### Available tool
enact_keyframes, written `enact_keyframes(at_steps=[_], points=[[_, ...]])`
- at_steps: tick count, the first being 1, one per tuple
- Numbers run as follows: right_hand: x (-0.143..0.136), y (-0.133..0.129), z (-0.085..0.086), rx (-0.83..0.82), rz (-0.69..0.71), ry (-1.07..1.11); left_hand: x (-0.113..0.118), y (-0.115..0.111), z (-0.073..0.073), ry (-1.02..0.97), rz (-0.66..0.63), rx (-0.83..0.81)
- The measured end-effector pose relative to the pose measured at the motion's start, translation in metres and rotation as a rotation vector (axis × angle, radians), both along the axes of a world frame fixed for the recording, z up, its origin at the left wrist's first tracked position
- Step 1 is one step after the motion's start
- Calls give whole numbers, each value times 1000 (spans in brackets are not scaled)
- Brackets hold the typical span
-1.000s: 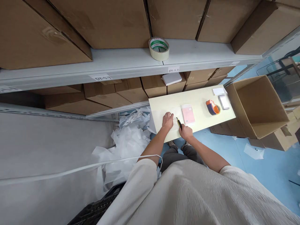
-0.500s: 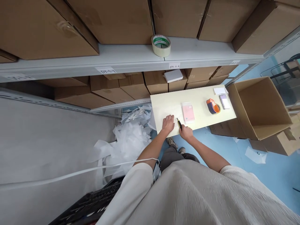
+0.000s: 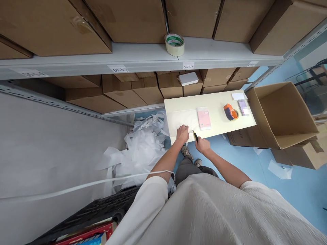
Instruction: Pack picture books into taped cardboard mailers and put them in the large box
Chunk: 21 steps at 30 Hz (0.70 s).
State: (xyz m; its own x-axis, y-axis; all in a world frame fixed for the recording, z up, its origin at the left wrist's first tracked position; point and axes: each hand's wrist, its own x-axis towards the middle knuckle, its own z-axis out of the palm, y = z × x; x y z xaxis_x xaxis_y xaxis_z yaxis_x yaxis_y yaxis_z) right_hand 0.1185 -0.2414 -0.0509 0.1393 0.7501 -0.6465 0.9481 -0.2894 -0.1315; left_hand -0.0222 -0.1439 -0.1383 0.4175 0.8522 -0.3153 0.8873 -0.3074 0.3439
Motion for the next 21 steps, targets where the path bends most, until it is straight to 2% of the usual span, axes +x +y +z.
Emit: enact_keyframes(at_steps=[8, 14, 17, 21], points=[[3, -20, -2, 43, -8, -11, -8, -15, -7, -48, -49, -7], [11, -26, -1, 50, -28, -9, -11, -14, -10, -50, -31, -76], [19, -23, 2, 87, -92, 1, -13, -9, -5, -49, -29, -93], [36, -5, 5, 169, -269, 91, -14, 1, 7, -6, -2, -128]])
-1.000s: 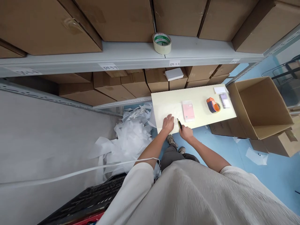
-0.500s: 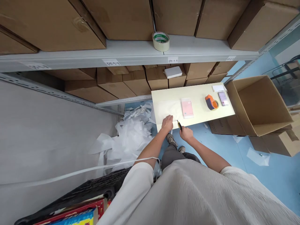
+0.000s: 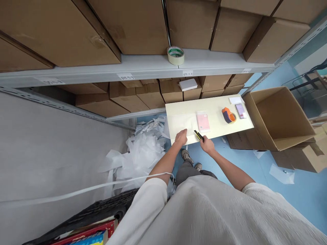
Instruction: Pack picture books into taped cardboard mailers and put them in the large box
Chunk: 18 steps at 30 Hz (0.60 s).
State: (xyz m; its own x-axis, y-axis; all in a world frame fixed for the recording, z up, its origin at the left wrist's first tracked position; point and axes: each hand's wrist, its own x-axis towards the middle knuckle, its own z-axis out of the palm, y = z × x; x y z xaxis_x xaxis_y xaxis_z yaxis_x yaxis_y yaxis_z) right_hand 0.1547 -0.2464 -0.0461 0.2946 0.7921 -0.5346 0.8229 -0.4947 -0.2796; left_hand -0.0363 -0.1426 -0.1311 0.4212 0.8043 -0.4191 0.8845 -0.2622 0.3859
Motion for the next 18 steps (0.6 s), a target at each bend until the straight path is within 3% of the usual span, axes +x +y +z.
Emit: enact_keyframes(at_steps=[5, 9, 18], points=[[22, 40, 8, 165, -179, 296, -2, 13, 17, 43, -11, -34], [36, 67, 18, 259, -247, 476, -2, 20, 27, 104, -74, -53], [69, 101, 45, 403, -288, 583, -3, 46, 35, 170, -140, -136]])
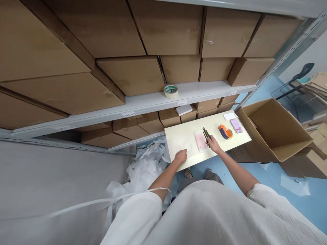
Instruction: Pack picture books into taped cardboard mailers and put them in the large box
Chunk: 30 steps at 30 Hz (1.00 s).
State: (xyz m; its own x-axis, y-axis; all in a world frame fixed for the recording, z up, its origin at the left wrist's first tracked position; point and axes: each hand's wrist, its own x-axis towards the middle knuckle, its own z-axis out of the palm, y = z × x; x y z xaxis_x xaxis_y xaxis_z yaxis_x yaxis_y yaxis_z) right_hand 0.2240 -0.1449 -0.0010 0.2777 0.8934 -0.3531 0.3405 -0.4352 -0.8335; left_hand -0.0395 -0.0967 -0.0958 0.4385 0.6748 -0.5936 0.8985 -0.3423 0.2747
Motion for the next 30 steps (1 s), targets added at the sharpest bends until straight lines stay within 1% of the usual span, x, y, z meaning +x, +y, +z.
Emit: enact_keyframes(at_steps=[2, 4, 7, 10, 12, 14, 16, 19, 22, 26, 30], points=[[13, 11, 14, 56, -22, -52, 2, 5, -1, 7, 3, 0], [30, 25, 31, 113, -34, -124, 4, 9, -2, 14, 17, 1], [63, 57, 61, 220, -35, -227, 7, 13, -1, 29, 55, -3], [103, 100, 91, 396, -10, -359, 11, 12, 3, 51, 110, -10], [130, 132, 108, 486, 27, -528, 16, 11, 8, 72, 151, -13], [156, 165, 123, 525, 76, -691, 23, 10, 11, 98, 190, -17], [177, 195, 135, 528, 140, -789, 31, 9, 14, 125, 227, -22], [199, 234, 144, 512, 247, -881, 44, 9, 14, 162, 282, -31], [211, 262, 145, 498, 317, -934, 54, 9, 13, 190, 337, -37], [216, 288, 140, 469, 368, -983, 61, 9, 13, 209, 400, -40], [219, 305, 132, 490, 365, -902, 66, 10, 15, 218, 432, -41]])
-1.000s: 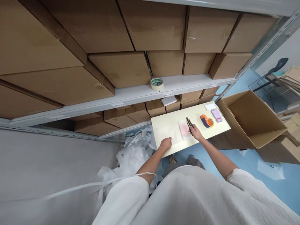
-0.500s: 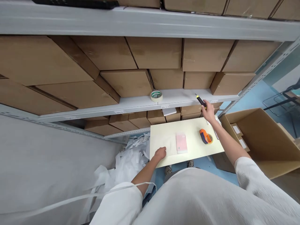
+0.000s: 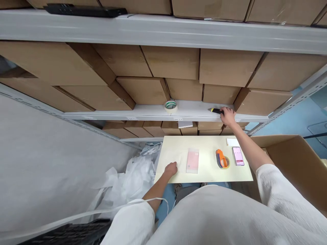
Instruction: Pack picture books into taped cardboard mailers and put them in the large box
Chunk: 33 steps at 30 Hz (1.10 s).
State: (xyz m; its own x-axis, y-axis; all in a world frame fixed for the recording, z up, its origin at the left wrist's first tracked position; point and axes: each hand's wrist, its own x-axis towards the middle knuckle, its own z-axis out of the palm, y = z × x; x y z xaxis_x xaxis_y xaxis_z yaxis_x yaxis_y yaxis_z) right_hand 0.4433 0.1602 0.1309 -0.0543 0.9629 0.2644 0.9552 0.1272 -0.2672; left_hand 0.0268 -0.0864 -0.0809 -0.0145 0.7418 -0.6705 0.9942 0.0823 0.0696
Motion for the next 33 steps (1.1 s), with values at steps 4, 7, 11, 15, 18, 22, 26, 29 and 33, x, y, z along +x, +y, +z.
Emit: enact_keyframes(at_steps=[4, 7, 11, 15, 18, 22, 26, 29, 33], points=[[4, 3, -6, 99, 51, 80, 3, 2, 1, 3, 4, -1], [0, -12, -7, 220, 102, 48, 3, 3, 0, -3, 2, 1], [-32, -60, -23, 258, 244, 81, -1, 2, -5, -22, 2, 5], [-88, -127, -77, 46, 429, 185, -7, -2, -13, -62, -12, 31], [-130, -174, -133, -212, 459, 225, -14, -7, -19, -94, -32, 39], [-173, -212, -191, -516, 401, 195, -25, -9, -23, -153, -71, 101], [-205, -222, -224, -639, 356, 143, -35, 3, -27, -243, -115, 241], [-226, -215, -243, -632, 318, 163, -38, 22, -35, -331, -133, 312], [-247, -192, -269, -601, 228, 284, -35, 52, -52, -431, -64, 319]])
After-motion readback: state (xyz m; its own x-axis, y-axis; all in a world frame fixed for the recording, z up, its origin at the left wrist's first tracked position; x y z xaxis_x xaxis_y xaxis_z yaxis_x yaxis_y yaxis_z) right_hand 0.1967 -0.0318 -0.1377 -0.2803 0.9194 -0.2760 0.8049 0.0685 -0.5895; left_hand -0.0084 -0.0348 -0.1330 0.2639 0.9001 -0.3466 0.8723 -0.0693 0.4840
